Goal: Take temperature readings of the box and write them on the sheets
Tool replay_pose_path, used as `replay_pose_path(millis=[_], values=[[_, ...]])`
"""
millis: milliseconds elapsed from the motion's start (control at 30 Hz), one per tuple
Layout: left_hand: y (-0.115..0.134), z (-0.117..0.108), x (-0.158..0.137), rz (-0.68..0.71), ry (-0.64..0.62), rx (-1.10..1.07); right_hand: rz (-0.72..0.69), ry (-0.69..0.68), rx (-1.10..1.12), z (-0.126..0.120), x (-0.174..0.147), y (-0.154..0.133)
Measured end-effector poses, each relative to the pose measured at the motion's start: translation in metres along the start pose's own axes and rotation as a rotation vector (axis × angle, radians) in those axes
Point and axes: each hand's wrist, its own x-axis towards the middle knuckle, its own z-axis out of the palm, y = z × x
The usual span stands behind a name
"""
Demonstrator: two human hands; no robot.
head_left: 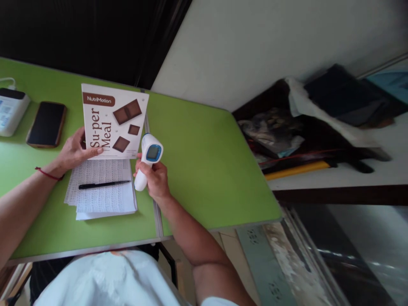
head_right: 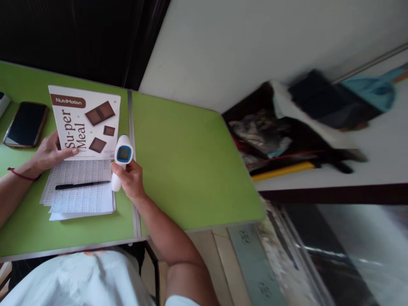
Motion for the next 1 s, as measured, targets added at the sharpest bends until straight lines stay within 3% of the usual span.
replay_pose_path(millis=[300,433,667,833,1000], values=[[0.004,0.002,-0.001,-0.001,0.062,-0.139,0.007,0.079,0.008,-0.008,0.005,-0.006],[0.001,0.002,0.0,0.04,0.118,-0.186,-0.025,0.032,-0.082,-0.013,0.006,-0.007],[-0.004,-0.002,0.009,0.104,0.203,-0.096,-0.255,0.051,-0.685,-0.034,0.018,-0.011],[-0.007,-0.004,0.012,0.112,0.225,-0.036,-0.209,0.105,-1.131,-0.045,0.028,-0.009],[-0.005,-0.003,0.012,0.143,0.235,-0.051,-0.146,0.095,-1.342,-0.054,0.03,-0.014]])
